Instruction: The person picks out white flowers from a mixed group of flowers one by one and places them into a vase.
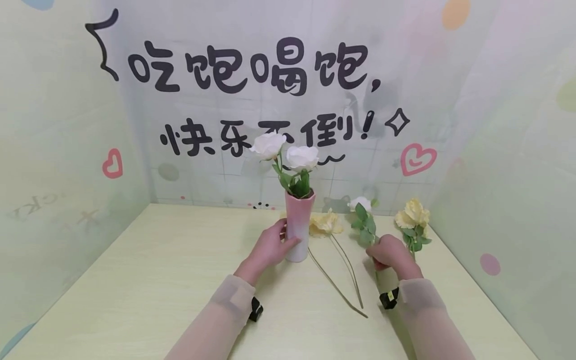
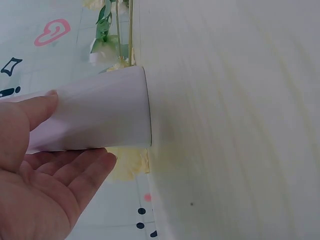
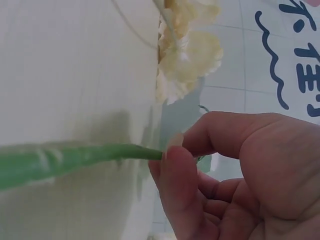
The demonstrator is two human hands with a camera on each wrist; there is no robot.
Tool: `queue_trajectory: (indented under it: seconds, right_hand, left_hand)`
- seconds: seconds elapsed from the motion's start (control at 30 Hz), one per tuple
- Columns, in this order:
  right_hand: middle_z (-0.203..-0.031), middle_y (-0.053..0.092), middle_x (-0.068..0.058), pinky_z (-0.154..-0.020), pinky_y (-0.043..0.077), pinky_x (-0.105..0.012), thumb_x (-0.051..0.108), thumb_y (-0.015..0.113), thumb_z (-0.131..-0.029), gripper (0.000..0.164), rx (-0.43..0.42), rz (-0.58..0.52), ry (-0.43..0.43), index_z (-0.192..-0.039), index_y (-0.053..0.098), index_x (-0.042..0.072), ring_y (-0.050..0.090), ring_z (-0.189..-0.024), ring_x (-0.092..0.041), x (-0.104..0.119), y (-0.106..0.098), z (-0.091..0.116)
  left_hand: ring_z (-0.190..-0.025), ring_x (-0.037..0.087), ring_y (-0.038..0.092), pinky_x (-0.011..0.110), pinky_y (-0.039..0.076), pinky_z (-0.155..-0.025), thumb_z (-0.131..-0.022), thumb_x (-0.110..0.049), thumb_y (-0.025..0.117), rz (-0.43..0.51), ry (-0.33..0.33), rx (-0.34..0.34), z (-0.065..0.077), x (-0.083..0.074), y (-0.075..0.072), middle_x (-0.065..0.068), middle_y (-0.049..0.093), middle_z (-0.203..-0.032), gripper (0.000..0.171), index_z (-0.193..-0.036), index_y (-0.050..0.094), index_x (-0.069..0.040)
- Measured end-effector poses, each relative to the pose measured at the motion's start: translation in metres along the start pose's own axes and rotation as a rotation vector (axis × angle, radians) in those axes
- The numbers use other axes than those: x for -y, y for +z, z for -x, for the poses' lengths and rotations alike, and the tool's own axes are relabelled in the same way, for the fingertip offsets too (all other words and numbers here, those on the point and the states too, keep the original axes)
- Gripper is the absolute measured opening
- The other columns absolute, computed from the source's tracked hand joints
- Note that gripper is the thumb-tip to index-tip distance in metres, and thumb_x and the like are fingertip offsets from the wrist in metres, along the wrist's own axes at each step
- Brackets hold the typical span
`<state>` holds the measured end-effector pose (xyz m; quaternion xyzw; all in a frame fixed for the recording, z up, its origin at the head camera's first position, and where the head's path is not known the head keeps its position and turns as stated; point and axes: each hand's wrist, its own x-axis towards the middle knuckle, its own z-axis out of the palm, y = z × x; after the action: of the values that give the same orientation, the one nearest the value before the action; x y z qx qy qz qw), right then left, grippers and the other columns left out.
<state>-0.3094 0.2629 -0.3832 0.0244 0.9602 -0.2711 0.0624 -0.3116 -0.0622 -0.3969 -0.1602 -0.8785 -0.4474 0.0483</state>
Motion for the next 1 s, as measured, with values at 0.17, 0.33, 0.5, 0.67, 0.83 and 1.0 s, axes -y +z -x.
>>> queue_trajectory:
  seconds: [0.17,0.33,0.5,0.67,0.83,1.0]
  right_hand:
    - [-0.056,0.063,-0.005,-0.064,0.056,-0.038,0.017,0.058,-0.091,0.025,-0.040,-0.041,-0.055,-0.069,0.060,0.006,0.064,-0.054,-0.017,0.006,-0.003,0.000]
    - [-0.062,0.064,-0.004,-0.070,0.059,-0.043,0.018,0.060,-0.092,0.017,-0.095,-0.081,-0.097,-0.082,0.059,0.005,0.065,-0.055,-0.015,0.014,-0.006,0.000]
    - [-0.072,0.065,-0.007,-0.069,0.059,-0.041,0.018,0.059,-0.093,0.017,-0.130,-0.146,-0.116,-0.093,0.058,0.002,0.065,-0.059,-0.015,0.022,-0.011,0.004]
    - [-0.078,0.064,-0.010,-0.062,0.058,-0.035,0.018,0.058,-0.095,0.017,-0.162,-0.221,-0.137,-0.099,0.058,0.001,0.065,-0.061,-0.018,0.031,-0.016,0.009]
    - [-0.075,0.064,-0.010,-0.060,0.058,-0.034,0.020,0.058,-0.094,0.018,-0.216,-0.220,-0.178,-0.099,0.058,0.002,0.066,-0.062,-0.018,0.036,-0.019,0.013]
    - [-0.078,0.065,-0.011,-0.061,0.060,-0.036,0.020,0.058,-0.093,0.018,-0.259,-0.238,-0.215,-0.099,0.058,0.003,0.066,-0.064,-0.020,0.038,-0.020,0.016]
  left_hand:
    - [-0.118,0.026,0.053,0.044,0.050,-0.099,-0.097,-0.025,0.068,0.008,-0.004,0.000,-0.001,0.001,0.000,0.014,0.050,-0.140,0.061,-0.147,0.040,-0.003]
    - [-0.118,0.026,0.053,0.044,0.050,-0.099,-0.097,-0.025,0.068,0.002,0.000,-0.001,-0.001,0.001,0.000,0.014,0.051,-0.139,0.062,-0.147,0.039,-0.003]
    - [-0.119,0.027,0.053,0.045,0.050,-0.099,-0.097,-0.024,0.068,0.006,0.000,0.000,-0.001,0.001,0.001,0.014,0.050,-0.140,0.062,-0.147,0.039,-0.003]
    - [-0.119,0.026,0.053,0.044,0.050,-0.099,-0.097,-0.025,0.068,0.003,-0.008,0.000,-0.002,0.000,0.001,0.014,0.051,-0.140,0.062,-0.147,0.039,-0.003]
    - [-0.119,0.026,0.053,0.045,0.050,-0.099,-0.097,-0.026,0.068,0.005,-0.010,-0.001,-0.002,0.001,0.001,0.014,0.050,-0.140,0.062,-0.147,0.039,-0.004]
    - [-0.119,0.027,0.052,0.045,0.050,-0.099,-0.097,-0.025,0.068,0.007,-0.013,0.000,-0.001,-0.001,0.001,0.015,0.050,-0.140,0.062,-0.147,0.039,-0.003]
